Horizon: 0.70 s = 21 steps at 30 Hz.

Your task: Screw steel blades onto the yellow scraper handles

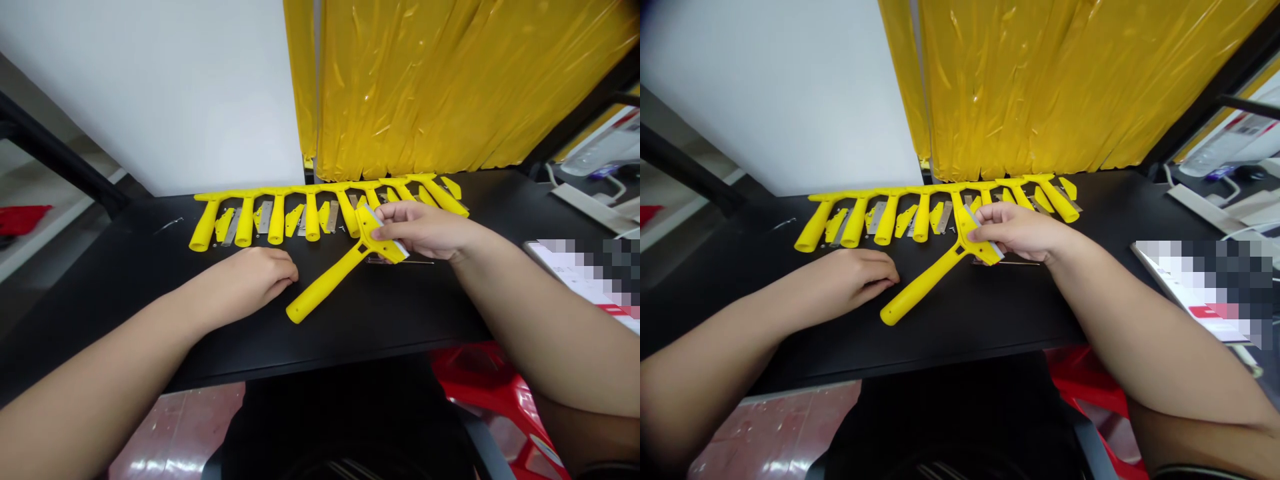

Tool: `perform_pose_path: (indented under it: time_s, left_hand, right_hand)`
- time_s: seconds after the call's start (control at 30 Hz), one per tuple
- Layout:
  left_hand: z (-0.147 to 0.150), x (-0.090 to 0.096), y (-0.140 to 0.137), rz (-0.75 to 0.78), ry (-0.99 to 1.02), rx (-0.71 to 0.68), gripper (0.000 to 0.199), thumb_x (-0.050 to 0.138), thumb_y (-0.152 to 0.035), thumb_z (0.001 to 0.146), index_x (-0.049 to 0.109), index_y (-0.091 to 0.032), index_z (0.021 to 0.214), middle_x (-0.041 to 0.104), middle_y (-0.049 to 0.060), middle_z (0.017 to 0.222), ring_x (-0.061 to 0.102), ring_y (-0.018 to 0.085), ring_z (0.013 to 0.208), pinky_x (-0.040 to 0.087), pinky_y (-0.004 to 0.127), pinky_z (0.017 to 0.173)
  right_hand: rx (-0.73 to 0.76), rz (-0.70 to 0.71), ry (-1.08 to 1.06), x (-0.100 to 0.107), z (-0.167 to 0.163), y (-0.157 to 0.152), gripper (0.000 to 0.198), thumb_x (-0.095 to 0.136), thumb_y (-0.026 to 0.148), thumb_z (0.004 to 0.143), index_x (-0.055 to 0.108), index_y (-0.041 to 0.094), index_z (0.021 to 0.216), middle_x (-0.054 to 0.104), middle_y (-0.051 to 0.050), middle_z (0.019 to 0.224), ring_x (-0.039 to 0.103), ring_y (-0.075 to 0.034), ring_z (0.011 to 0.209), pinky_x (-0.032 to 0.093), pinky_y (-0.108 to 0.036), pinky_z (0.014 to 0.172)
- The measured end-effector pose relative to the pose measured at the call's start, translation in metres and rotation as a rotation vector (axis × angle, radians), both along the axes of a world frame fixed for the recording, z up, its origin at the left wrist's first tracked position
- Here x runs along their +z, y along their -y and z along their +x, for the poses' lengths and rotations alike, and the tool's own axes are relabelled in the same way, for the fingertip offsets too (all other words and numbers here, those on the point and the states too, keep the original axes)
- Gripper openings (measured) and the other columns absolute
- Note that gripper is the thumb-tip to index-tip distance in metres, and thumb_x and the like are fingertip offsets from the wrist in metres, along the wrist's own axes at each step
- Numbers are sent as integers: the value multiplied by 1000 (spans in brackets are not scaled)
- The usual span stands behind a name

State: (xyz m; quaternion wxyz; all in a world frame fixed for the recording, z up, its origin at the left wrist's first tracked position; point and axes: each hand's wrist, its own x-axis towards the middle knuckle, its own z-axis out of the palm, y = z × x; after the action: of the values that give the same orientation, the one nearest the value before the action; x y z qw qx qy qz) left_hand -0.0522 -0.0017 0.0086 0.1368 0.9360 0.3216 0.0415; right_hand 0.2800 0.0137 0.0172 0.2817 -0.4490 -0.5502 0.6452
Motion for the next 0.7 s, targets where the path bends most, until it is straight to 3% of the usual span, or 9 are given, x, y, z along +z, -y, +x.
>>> perform_pose_path:
  time_s: [0.17,0.33,0.5,0.7]
  left_hand:
    - [4,0,-2,-14,34,2,19,56,-21,95,75,-22,92,74,5,91,69,17,75,51,27,70]
    - [8,0,-5,-73,220,97,11,65,-24,91,75,-21,90,75,3,85,67,15,71,53,27,68]
    - [38,9,-10,-425,799,314,21,82,-31,85,70,-17,93,78,6,91,74,16,82,62,30,80]
    - [80,16,-14,-624,1003,345,27,90,-27,77,70,-15,90,74,1,79,70,12,73,60,27,76]
  right_hand:
    - [-6,3,-1,-1,-3,0,34,100,34,68,69,25,80,77,-4,81,75,-20,67,61,-31,56]
    - [-49,84,-10,-7,-6,-1,36,98,34,71,64,25,77,69,1,67,62,-13,52,52,-26,47]
    - [-83,153,-63,-9,-16,5,39,98,37,70,62,24,79,66,3,65,59,-12,53,53,-26,50]
    - [-52,261,-89,-4,-28,16,35,95,34,72,65,21,84,69,1,76,60,-12,64,49,-25,56]
